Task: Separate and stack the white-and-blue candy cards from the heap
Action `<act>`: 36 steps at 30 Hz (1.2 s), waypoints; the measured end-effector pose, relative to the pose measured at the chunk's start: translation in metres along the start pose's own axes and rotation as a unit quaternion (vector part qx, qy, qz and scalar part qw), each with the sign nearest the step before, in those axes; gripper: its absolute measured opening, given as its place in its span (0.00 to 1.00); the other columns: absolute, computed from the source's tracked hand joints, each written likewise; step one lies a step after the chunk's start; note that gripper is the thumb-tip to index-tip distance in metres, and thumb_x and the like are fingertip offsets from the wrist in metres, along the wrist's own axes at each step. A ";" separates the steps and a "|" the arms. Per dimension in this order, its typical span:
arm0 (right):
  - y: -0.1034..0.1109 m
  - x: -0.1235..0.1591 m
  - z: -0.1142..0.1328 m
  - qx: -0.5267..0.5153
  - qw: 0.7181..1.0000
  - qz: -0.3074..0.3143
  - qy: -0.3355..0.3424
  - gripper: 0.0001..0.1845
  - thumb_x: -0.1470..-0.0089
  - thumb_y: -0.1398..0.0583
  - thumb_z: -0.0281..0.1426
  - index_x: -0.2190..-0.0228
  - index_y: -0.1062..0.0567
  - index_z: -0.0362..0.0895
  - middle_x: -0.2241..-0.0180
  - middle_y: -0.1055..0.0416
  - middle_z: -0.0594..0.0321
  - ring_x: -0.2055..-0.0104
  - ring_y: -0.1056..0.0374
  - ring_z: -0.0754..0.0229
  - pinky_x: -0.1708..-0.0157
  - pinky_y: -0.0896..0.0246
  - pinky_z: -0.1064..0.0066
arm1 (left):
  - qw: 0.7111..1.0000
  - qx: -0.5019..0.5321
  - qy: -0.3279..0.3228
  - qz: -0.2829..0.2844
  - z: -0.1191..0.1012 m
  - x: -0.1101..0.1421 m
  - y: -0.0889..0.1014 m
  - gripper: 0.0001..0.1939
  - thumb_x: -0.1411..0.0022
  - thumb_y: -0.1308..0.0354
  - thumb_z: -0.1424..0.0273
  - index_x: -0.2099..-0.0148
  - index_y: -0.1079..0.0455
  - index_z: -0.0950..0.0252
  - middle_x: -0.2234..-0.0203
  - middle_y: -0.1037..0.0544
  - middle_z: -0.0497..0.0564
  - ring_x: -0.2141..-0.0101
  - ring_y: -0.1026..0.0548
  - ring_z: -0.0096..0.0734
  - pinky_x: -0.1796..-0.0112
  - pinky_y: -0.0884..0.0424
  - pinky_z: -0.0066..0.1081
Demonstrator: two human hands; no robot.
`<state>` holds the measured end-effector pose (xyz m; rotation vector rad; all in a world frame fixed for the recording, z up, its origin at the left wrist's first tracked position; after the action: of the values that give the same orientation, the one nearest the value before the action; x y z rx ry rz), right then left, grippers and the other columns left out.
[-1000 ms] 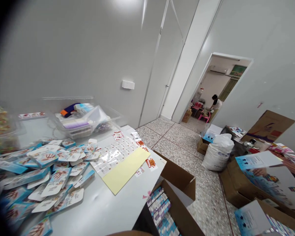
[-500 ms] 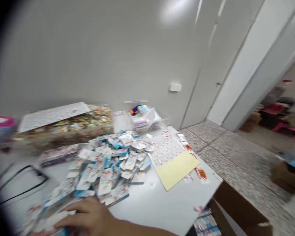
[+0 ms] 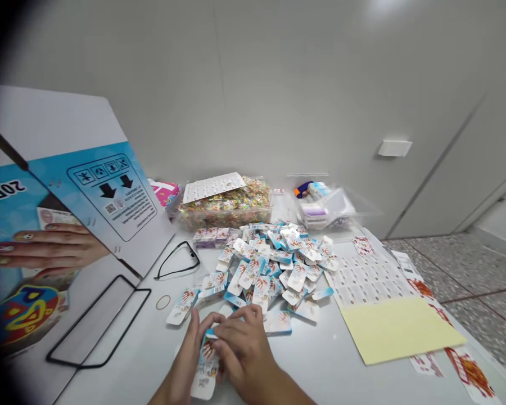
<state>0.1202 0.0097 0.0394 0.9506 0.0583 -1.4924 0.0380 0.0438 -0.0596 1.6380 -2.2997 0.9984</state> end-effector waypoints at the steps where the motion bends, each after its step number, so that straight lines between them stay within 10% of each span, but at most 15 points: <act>1: 0.002 -0.001 -0.002 -0.009 1.000 -0.007 -0.013 0.12 0.37 0.43 0.28 0.54 0.26 0.53 0.60 0.22 0.65 0.57 0.34 0.56 0.51 0.46 0.56 | 1.000 -0.023 -0.006 0.010 -0.001 0.000 -0.002 0.39 0.47 0.55 0.33 0.51 0.35 0.61 0.82 0.30 0.44 0.85 0.32 0.30 0.83 0.37 0.28; 16: 0.003 0.008 -0.027 -0.119 0.981 -0.062 -0.138 0.10 0.38 0.43 0.37 0.64 0.24 0.46 0.68 0.27 0.59 0.64 0.31 0.57 0.62 0.35 0.66 | 0.991 -0.122 -0.059 0.016 -0.011 0.007 -0.010 0.38 0.43 0.60 0.34 0.48 0.39 0.60 0.80 0.31 0.44 0.82 0.31 0.32 0.80 0.36 0.29; 21: -0.015 0.016 -0.041 -0.259 0.935 -0.020 -0.241 0.15 0.38 0.44 0.43 0.66 0.28 0.45 0.70 0.29 0.63 0.78 0.32 0.63 0.81 0.35 0.73 | 0.984 -0.160 -0.075 0.015 -0.012 0.014 -0.013 0.37 0.41 0.63 0.35 0.47 0.38 0.59 0.80 0.30 0.45 0.82 0.32 0.31 0.79 0.35 0.29; 30: -0.008 0.008 0.009 -0.003 0.999 0.034 0.027 0.21 0.39 0.43 0.27 0.44 0.31 0.50 0.47 0.28 0.55 0.47 0.32 0.53 0.45 0.37 0.58 | 0.994 -0.093 -0.063 -0.019 -0.027 0.009 0.000 0.37 0.43 0.60 0.34 0.55 0.34 0.60 0.75 0.26 0.48 0.78 0.29 0.32 0.78 0.35 0.27; 36: -0.016 0.017 -0.025 -0.107 0.983 0.042 -0.143 0.17 0.40 0.40 0.34 0.50 0.28 0.49 0.63 0.25 0.60 0.65 0.29 0.59 0.63 0.30 0.69 | 0.987 -0.123 -0.106 0.006 -0.030 0.013 -0.005 0.33 0.41 0.55 0.38 0.50 0.34 0.59 0.73 0.25 0.49 0.74 0.27 0.33 0.71 0.31 0.29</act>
<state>0.1215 0.0130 0.0050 0.5544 -0.0288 -1.4972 0.0294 0.0503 -0.0282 1.7000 -2.4493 0.5353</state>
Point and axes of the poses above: each hand's wrist, its own x-axis away from the middle knuckle, its own y-axis out of the back of the hand, z = x × y, the point moved 10 cm from there along -x, towards the middle knuckle
